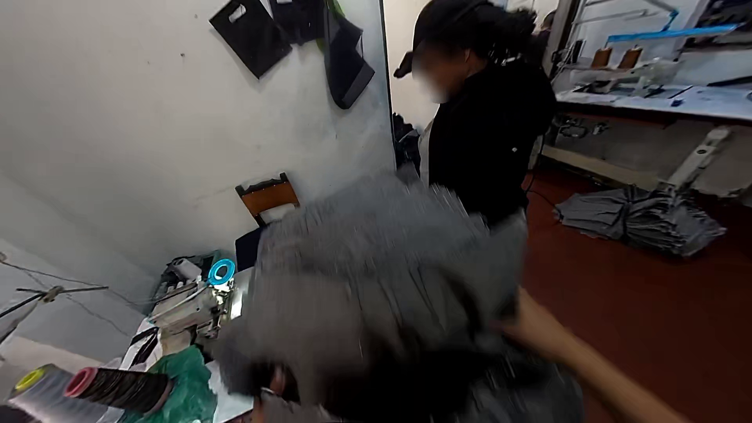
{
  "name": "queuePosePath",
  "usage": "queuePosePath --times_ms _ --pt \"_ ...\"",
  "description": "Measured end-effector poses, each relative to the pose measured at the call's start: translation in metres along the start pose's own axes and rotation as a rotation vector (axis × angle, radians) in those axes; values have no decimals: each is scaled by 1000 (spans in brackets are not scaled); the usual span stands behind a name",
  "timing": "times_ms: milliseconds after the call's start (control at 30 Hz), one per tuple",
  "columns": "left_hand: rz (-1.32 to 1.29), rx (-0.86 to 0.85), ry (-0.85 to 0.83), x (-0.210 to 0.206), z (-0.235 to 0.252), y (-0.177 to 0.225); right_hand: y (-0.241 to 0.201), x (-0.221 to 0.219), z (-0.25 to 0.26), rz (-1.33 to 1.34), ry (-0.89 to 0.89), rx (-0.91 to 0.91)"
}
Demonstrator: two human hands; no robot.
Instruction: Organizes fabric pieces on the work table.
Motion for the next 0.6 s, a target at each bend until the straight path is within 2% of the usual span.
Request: queuePosePath --times_ms 33,100,133,200,267,333,367,400,500,600 --pt "48 12 49 -17 31 11 -6 5 40 30 -66 -23" --pt "91 4 -29 -38 96 0 -11 6 116 82 -143 -47" --pt "150 40 -15 -45 127 -10 -7 0 151 90 -176 -73" --pt "302 188 42 -53 185 -54 21 -24 213 68 -246 -132" --pt "518 389 2 -41 234 -140 87 -69 259 36 -320 -225" --pt "844 487 -157 -20 262 -234 171 -125 275 -67 -341 -302" --pt "948 483 -202 -17 266 -266 200 -145 274 -188 -350 -326" --pt "944 425 -179 -21 264 -285 221 -154 269 -341 -351 -358" --pt "719 198 7 -24 259 -301 243 -149 275 -513 -304 -346" --pt "491 239 68 1 250 -308 251 -146 279 -406 -310 -164"
Point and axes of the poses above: each hand's wrist, its own z-axis towards the middle knuckle, its own x-axis out of the back of the hand, y = z × x, the point moved 10 cm from there along z, towards the middle knuckle, and after that the axes turned 5 degrees about -y, right-handed, at the moved point
